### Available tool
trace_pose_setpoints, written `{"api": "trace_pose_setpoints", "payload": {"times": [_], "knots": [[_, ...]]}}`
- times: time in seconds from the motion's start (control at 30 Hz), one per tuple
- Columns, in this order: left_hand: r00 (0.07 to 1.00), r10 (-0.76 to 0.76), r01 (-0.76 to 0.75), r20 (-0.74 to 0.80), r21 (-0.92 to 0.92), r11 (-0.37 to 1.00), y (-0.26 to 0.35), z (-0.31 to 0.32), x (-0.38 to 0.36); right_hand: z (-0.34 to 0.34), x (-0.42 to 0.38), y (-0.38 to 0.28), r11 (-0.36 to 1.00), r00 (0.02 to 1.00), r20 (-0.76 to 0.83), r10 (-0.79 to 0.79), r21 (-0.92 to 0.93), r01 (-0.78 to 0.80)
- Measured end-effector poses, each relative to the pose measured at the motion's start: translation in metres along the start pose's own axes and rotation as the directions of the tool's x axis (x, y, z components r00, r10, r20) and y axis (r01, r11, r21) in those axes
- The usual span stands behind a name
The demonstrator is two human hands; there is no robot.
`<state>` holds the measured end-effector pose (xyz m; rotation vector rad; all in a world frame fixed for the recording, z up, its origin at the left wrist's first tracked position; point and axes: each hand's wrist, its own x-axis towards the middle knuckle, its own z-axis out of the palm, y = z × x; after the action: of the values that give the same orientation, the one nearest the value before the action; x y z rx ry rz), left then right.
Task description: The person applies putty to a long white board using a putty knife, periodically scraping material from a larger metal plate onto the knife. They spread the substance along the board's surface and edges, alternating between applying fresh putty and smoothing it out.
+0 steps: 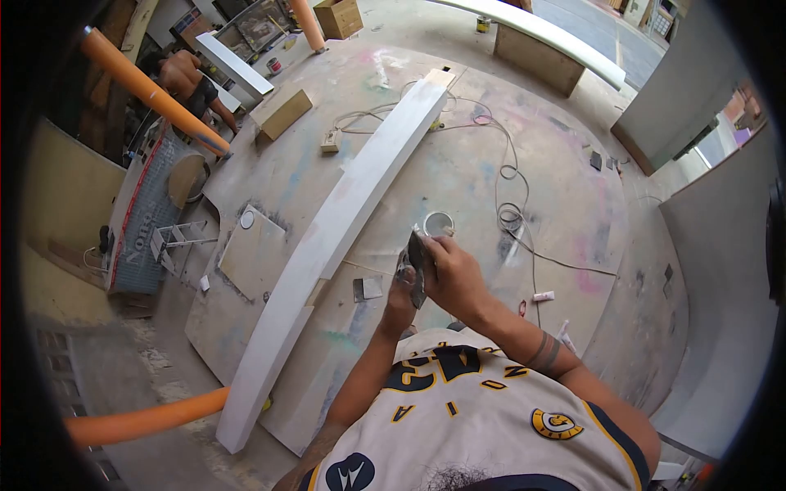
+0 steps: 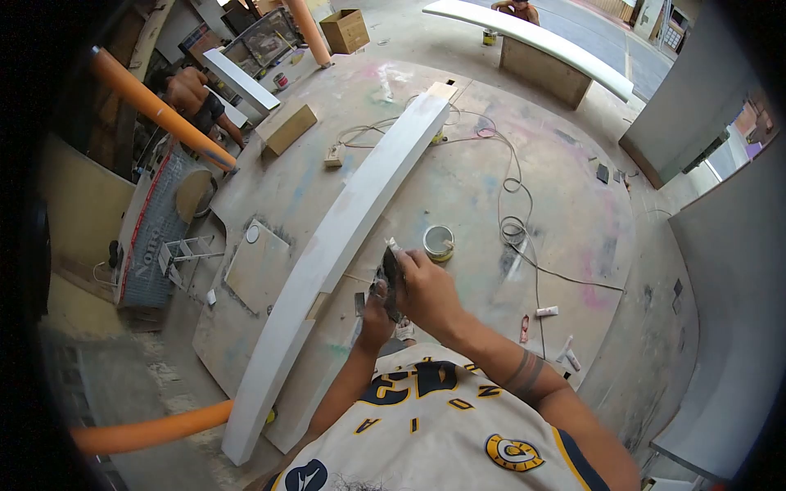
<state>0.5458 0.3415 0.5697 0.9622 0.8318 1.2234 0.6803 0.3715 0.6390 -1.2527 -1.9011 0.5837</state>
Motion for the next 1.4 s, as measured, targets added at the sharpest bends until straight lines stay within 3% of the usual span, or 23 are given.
{"api": "trace_pose_setpoints", "payload": {"times": [0.07,0.17,0.3,0.53,0.6,0.93,1.03,1.1,1.33,1.4], "knots": [[0.999,-0.008,0.018,0.032,-0.323,0.946,0.023,0.004,0.002,0.001,-0.006,-0.008,0.995,0.995,0.031,-0.09,-0.037,0.091],[1.0,-0.002,0.006,0.022,-0.198,0.98,0.007,-0.009,0.004,0.009,-0.025,-0.017,0.988,0.986,0.135,-0.099,-0.107,0.114],[0.997,0.063,-0.059,0.04,-0.092,0.994,0.01,-0.005,-0.001,0.007,-0.031,-0.02,0.997,0.987,0.141,-0.078,-0.017,0.081],[0.997,0.038,-0.03,0.066,-0.124,0.992,0.009,0.008,-0.01,0.006,-0.028,-0.021,0.994,0.996,0.045,-0.075,-0.073,0.078],[0.992,0.113,-0.11,0.053,-0.063,0.992,0.01,0.013,-0.01,0.006,-0.025,-0.021,0.998,0.999,0.038,-0.011,-0.057,0.014],[0.999,0.038,-0.035,0.02,-0.136,0.99,-0.006,0.006,-0.023,0.011,-0.025,-0.02,1.0,1.0,-0.008,0.004,-0.029,-0.004],[0.999,0.026,-0.023,0.027,-0.077,0.997,-0.017,0.002,-0.024,0.01,-0.02,-0.018,1.0,0.998,-0.061,-0.012,0.01,0.013],[0.993,0.114,-0.119,0.036,0.166,0.979,-0.023,0.003,-0.025,0.004,-0.014,-0.018,0.998,0.997,-0.066,0.048,-0.027,-0.05],[0.999,-0.044,0.044,0.007,-0.027,0.999,-0.05,-0.023,-0.03,-0.003,-0.008,0.003,1.0,0.999,-0.047,-0.004,0.008,0.005],[0.999,-0.007,0.005,-0.049,-0.043,0.999,-0.054,-0.032,-0.028,-0.013,0.001,0.009,0.984,0.998,-0.042,0.041,0.172,-0.033]]}}
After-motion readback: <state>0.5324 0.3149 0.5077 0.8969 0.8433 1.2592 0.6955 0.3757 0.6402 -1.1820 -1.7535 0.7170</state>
